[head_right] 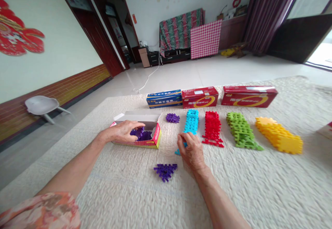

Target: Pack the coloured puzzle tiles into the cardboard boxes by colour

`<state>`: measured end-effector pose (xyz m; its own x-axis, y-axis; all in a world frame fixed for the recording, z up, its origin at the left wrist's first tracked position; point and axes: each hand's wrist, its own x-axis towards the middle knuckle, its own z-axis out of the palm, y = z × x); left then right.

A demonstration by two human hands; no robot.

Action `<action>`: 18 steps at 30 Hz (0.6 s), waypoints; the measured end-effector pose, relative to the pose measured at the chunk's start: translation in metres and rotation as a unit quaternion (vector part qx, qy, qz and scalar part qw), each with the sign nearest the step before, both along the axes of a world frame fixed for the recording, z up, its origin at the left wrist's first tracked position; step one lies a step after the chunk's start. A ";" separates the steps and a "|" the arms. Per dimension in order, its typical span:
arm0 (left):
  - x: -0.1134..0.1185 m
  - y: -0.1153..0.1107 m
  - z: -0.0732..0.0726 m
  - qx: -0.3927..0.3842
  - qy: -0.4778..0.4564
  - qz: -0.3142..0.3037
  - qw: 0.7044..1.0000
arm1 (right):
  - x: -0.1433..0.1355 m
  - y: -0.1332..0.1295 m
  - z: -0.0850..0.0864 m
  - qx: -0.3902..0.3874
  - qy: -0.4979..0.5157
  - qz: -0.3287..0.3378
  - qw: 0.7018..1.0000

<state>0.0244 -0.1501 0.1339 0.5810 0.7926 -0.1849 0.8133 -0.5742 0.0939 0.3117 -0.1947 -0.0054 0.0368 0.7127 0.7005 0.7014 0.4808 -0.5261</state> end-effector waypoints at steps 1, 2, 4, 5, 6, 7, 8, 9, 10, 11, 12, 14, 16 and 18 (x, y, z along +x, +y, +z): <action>0.002 0.000 -0.001 -0.004 0.003 -0.006 1.000 | 0.000 0.000 0.001 -0.002 0.001 -0.001 1.000; 0.005 0.001 -0.001 -0.009 0.008 -0.011 1.000 | 0.000 0.000 0.001 -0.003 0.002 -0.001 1.000; 0.009 0.003 0.000 -0.022 0.025 -0.020 0.999 | -0.001 0.000 0.002 -0.005 0.004 -0.001 1.000; 0.011 0.005 0.000 -0.027 0.033 -0.022 0.999 | -0.001 0.000 0.002 -0.006 0.005 0.000 1.000; 0.012 0.007 0.000 -0.030 0.039 -0.023 0.999 | -0.001 0.000 0.002 -0.007 0.006 0.000 1.000; 0.013 0.008 -0.001 -0.031 0.043 -0.024 0.998 | -0.001 0.000 0.002 -0.008 0.006 0.001 1.000; 0.013 0.010 -0.002 -0.032 0.043 -0.024 0.998 | 0.000 0.000 0.002 -0.009 0.006 0.002 1.000; 0.014 0.012 -0.003 -0.033 0.043 -0.025 0.998 | 0.000 0.000 0.001 -0.008 0.006 0.002 1.000; 0.014 0.013 -0.004 -0.035 0.042 -0.026 0.998 | 0.000 0.000 0.001 -0.007 0.006 0.001 1.000; 0.014 0.013 -0.004 -0.037 0.041 -0.027 0.998 | 0.000 0.001 0.000 -0.007 0.006 0.001 1.000; 0.013 0.013 -0.005 -0.038 0.041 -0.027 0.998 | 0.000 0.001 0.000 -0.007 0.006 0.001 1.000; 0.012 0.013 -0.005 -0.035 0.043 -0.025 0.998 | 0.000 0.001 0.000 -0.007 0.007 0.002 1.000; 0.010 0.012 -0.002 -0.025 0.039 -0.022 0.999 | 0.000 0.001 0.001 -0.005 0.007 0.003 1.000; 0.009 0.011 0.002 -0.011 0.026 -0.020 0.999 | 0.000 0.000 0.003 0.000 0.005 0.002 1.000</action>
<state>0.0329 -0.1393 0.1358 0.6010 0.7648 -0.2323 0.7941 -0.6042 0.0651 0.3116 -0.1947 -0.0026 0.0411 0.7130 0.6999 0.6942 0.4835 -0.5333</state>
